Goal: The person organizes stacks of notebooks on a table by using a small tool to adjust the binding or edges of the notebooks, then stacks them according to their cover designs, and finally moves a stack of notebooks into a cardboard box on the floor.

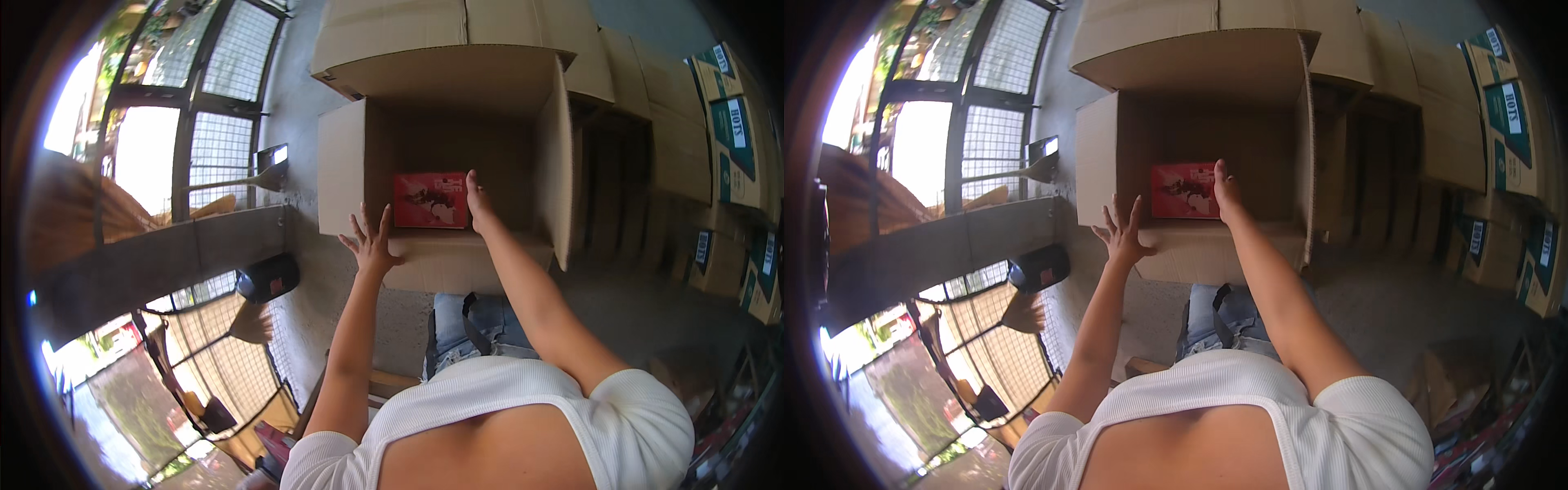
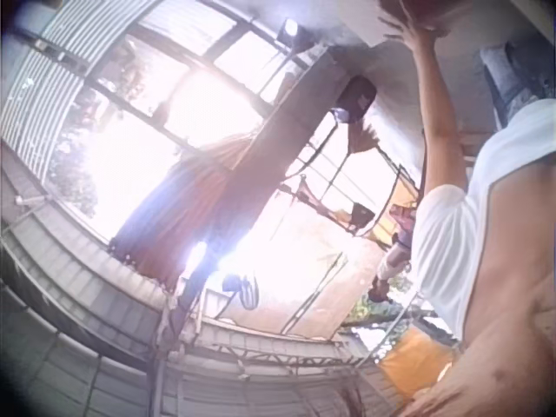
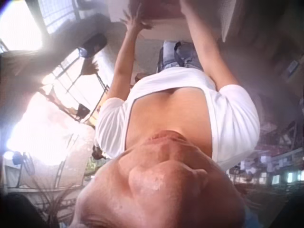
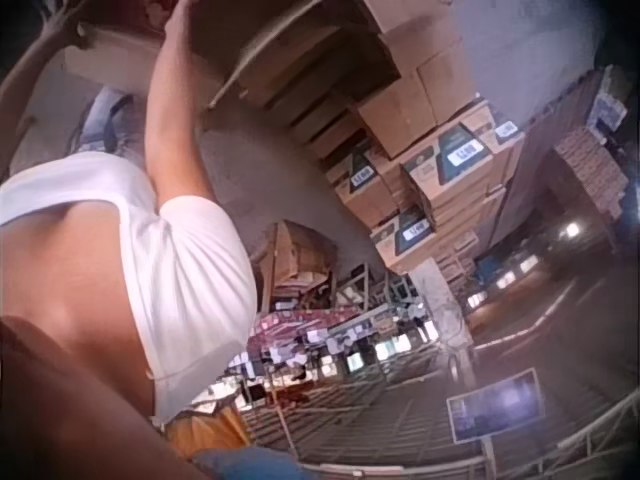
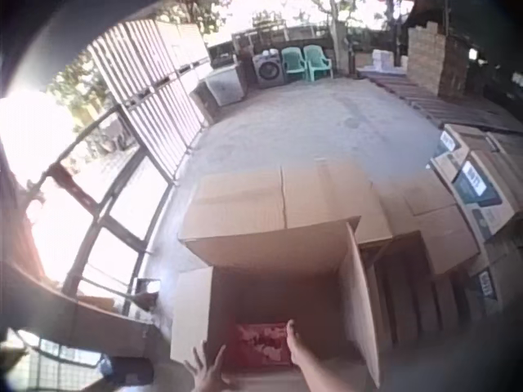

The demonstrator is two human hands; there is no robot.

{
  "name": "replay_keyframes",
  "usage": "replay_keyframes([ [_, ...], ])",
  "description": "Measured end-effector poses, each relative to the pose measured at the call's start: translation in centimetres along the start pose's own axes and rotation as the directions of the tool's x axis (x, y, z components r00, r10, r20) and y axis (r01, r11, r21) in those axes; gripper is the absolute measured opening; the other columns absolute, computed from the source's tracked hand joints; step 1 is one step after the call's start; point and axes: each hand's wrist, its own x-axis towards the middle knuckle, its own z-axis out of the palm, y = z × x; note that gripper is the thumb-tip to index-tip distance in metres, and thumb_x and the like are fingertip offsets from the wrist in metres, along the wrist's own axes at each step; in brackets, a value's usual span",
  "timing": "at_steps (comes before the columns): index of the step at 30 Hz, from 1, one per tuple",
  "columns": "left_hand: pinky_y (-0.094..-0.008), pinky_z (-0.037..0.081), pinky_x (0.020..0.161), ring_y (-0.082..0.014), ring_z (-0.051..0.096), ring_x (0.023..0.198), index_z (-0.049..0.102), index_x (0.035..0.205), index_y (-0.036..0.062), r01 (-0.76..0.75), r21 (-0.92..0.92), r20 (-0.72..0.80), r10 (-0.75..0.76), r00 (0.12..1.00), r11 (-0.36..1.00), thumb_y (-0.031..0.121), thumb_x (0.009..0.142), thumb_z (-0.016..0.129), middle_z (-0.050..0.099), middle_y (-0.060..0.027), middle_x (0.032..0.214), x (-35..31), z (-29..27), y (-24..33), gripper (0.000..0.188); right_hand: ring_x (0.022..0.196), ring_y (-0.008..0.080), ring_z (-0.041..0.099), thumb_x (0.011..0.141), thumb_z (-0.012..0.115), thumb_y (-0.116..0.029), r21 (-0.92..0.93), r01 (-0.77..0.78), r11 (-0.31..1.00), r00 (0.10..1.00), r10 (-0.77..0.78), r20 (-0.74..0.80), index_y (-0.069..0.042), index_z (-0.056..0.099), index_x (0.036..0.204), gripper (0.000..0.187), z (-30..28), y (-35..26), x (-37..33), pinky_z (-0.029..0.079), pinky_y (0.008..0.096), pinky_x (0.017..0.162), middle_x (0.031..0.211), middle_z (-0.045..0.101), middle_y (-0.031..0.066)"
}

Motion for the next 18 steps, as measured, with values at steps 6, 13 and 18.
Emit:
replay_keyframes([
  [6, -0.0670, 0.020, 0.101, -0.0547, -0.003, 0.132, 0.030, 0.141, 0.0325, -0.224, -0.155, -0.068, 0.216, 0.974, 0.962, 0.037, 0.031, 0.090, -0.011, -0.0275, 0.147, 5.2, 3.6, -2.8, 0.125, 0.113, 0.0240, 0.051, 0.084, 0.041, -0.068, 0.467, -0.098, 0.879, 0.969, 0.192, -0.158, -0.001, 0.054, 0.120, 0.077, -0.9, 4.4, 9.9, 0.040, 0.0374, 0.096, 0.115, 0.059, 0.0123],
  [13, -0.0653, 0.023, 0.100, -0.0592, 0.003, 0.129, 0.044, 0.133, 0.0277, -0.380, -0.301, -0.260, 0.308, 0.915, 0.875, 0.035, 0.040, 0.089, -0.001, -0.0336, 0.143, 5.1, 4.4, -3.7, 0.104, 0.110, 0.0230, 0.052, 0.085, 0.042, -0.067, 0.580, -0.116, 0.807, 0.952, 0.257, -0.167, -0.001, 0.055, 0.119, 0.076, 0.3, 9.0, 10.2, 0.041, 0.0364, 0.094, 0.113, 0.060, 0.0119],
  [18, -0.0642, 0.023, 0.101, -0.0605, 0.003, 0.128, 0.047, 0.130, 0.0276, -0.361, -0.308, -0.213, 0.306, 0.928, 0.880, 0.033, 0.046, 0.087, -0.001, -0.0355, 0.141, 5.6, 3.9, -3.0, 0.094, 0.109, 0.0223, 0.053, 0.085, 0.042, -0.067, 0.612, -0.133, 0.779, 0.943, 0.289, -0.163, -0.001, 0.056, 0.118, 0.075, 0.3, 10.0, 9.7, 0.042, 0.0358, 0.093, 0.112, 0.060, 0.0116],
])
